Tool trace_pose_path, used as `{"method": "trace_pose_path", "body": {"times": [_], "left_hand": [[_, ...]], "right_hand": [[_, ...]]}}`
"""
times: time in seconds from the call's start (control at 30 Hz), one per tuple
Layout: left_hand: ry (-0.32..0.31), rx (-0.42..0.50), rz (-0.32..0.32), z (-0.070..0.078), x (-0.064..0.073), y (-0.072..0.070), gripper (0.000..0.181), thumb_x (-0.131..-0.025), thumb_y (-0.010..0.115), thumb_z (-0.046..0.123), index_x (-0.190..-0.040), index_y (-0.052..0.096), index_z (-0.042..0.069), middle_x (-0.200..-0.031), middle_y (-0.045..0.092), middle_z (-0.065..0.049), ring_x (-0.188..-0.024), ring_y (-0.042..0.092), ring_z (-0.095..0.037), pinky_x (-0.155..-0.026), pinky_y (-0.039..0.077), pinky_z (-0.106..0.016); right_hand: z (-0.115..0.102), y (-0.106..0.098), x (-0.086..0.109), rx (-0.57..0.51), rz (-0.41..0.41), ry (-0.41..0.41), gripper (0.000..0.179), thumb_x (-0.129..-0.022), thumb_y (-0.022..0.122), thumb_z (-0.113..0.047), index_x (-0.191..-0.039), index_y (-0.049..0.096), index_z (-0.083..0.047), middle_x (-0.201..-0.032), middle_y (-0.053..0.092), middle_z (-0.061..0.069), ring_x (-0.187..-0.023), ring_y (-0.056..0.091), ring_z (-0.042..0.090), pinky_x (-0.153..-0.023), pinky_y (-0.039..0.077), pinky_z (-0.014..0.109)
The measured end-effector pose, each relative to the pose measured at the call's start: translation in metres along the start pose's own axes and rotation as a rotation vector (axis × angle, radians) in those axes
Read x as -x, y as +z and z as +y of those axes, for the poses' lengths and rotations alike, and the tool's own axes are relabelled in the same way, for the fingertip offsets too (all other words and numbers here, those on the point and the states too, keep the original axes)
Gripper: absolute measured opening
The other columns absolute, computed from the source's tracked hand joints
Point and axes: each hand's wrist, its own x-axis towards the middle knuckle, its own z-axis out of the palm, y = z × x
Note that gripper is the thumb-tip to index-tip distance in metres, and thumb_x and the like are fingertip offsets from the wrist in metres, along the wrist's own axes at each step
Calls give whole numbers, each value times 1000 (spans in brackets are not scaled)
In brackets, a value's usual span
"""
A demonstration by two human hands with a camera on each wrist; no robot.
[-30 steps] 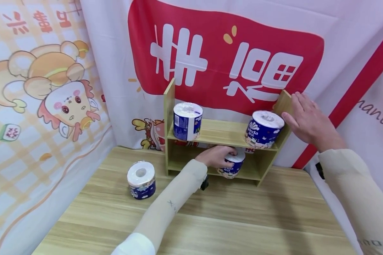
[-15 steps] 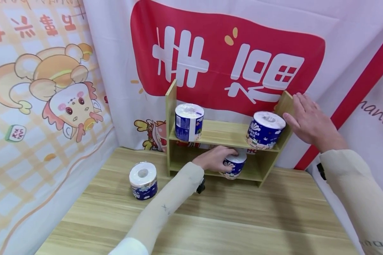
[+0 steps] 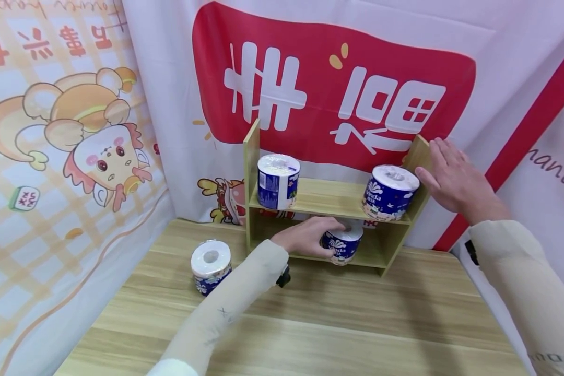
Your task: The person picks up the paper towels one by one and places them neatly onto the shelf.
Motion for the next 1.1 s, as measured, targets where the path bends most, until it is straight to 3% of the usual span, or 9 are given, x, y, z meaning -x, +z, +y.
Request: {"method": "trace_pose_path", "body": {"times": [0.27, 0.6, 1.1], "left_hand": [[-8, -3, -16, 3, 19, -13, 67, -95, 72, 44, -153, 54, 17, -156, 56, 1, -143, 53, -16, -121, 47, -36], [34, -26, -42, 2, 42, -28, 72, -94, 74, 38, -156, 51, 10, -159, 54, -3, -150, 48, -20, -127, 39, -39], [-31, -38, -29, -4, 91, -40, 72, -93, 76, 36, -157, 50, 14, -162, 51, -4, -154, 45, -23, -129, 37, -43]], "right_hand": [[0, 0, 1, -4, -4, 2, 91, -107, 44, -50, -169, -4, -5, -176, 0, 27, -163, 0, 51, -127, 12, 76], [1, -1, 2, 1, -12, 4, 91, -107, 43, -51, -169, -4, -5, -176, -1, 27, -163, 0, 51, -127, 13, 76], [-1, -4, 3, 30, -17, -23, 90, -107, 42, -51, -169, -4, -4, -176, 0, 28, -163, 0, 51, -129, 11, 73]]}}
